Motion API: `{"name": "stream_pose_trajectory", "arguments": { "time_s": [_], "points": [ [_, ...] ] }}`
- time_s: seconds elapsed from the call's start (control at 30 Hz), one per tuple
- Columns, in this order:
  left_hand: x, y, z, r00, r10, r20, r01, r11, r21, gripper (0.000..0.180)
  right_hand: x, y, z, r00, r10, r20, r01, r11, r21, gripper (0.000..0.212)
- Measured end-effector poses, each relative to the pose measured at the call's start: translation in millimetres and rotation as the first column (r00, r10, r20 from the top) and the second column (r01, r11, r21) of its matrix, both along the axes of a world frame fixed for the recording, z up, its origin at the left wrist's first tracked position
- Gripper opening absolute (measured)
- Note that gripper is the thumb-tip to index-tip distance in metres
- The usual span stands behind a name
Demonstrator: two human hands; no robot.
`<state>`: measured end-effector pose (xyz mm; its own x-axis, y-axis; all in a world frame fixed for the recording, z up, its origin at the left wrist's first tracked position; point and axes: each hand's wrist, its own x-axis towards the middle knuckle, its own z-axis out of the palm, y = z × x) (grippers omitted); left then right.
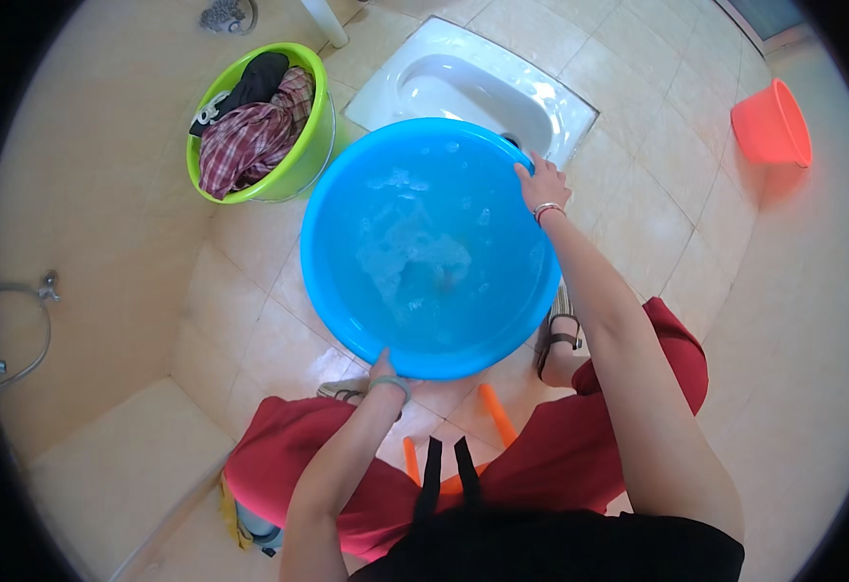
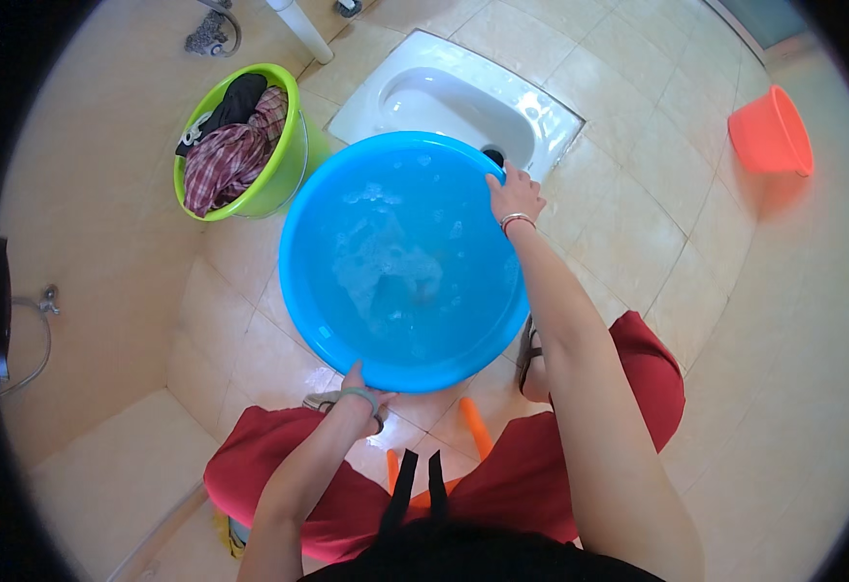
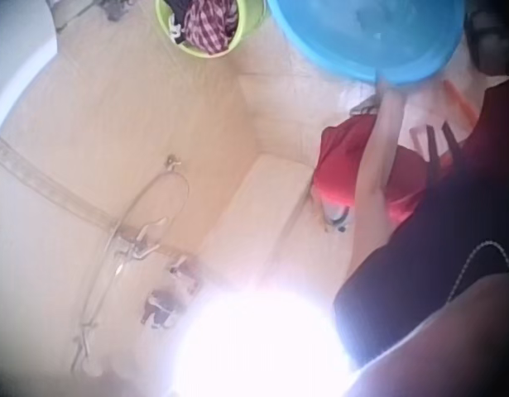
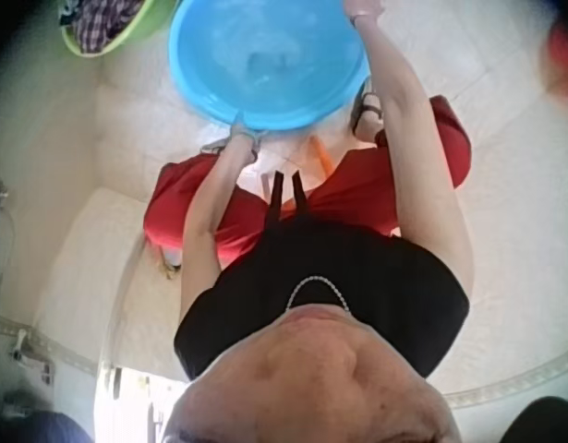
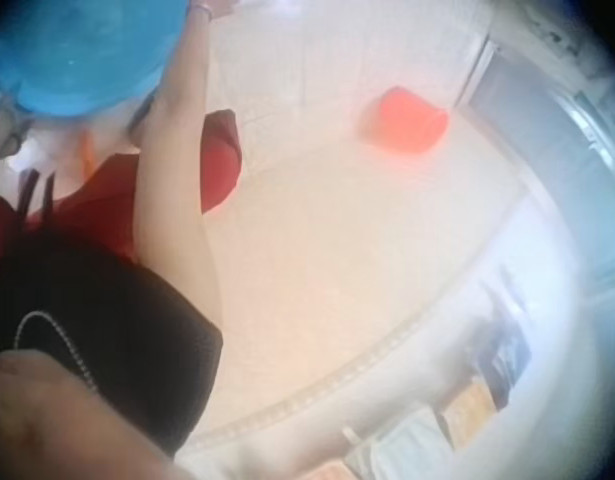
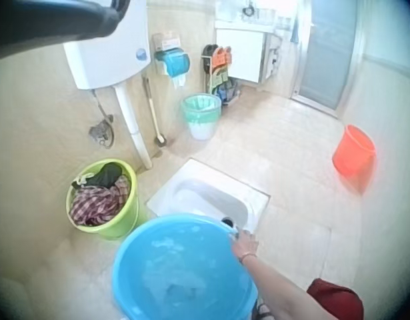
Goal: The person transfers various pieces of clothing from a green bucket into a blue basin. They then fill a pink bowl with water from a wall-mounted tap and pour it over the clothes in the blue basin. Finally, the person begins to agitate the clothes in the water by hand.
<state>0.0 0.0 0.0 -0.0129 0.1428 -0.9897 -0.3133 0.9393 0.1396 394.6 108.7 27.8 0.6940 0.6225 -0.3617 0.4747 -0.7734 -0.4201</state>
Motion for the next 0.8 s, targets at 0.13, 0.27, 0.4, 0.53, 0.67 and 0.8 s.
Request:
{"name": "stream_pose_trajectory", "arguments": {
  "time_s": [0.13,0.27,0.4,0.53,0.67,0.8],
  "points": [
    [-14.3,-17.0,11.9,0.992,-0.096,-0.078,0.102,0.992,0.071,0.055,-45.0,-58.3,-2.7,0.968,-0.114,-0.224,0.194,0.905,0.377,0.062],
    [-52.7,-17.4,-1.7,0.989,0.121,-0.086,-0.069,0.888,0.455,0.057,-136.8,-108.9,53.4,0.419,-0.122,-0.900,0.774,0.565,0.284,0.065],
    [-78.5,5.5,1.9,0.848,0.125,-0.515,0.146,0.878,0.455,0.057,-206.5,-164.2,92.3,0.030,0.052,-0.998,0.910,0.412,0.049,0.070],
    [-73.8,15.1,54.2,0.946,0.227,-0.230,-0.031,0.772,0.635,0.054,-246.5,-215.6,89.6,0.203,-0.315,-0.927,0.918,0.391,0.068,0.061],
    [-121.6,21.9,47.4,0.986,0.160,-0.042,-0.101,0.780,0.617,0.048,-288.2,-251.6,63.0,0.125,-0.643,-0.755,0.929,0.343,-0.138,0.045],
    [-148.0,25.8,37.0,0.990,0.139,0.013,-0.120,0.799,0.590,0.045,-309.1,-273.2,-13.9,0.418,-0.746,-0.518,0.881,0.471,0.032,0.046]
  ]
}}
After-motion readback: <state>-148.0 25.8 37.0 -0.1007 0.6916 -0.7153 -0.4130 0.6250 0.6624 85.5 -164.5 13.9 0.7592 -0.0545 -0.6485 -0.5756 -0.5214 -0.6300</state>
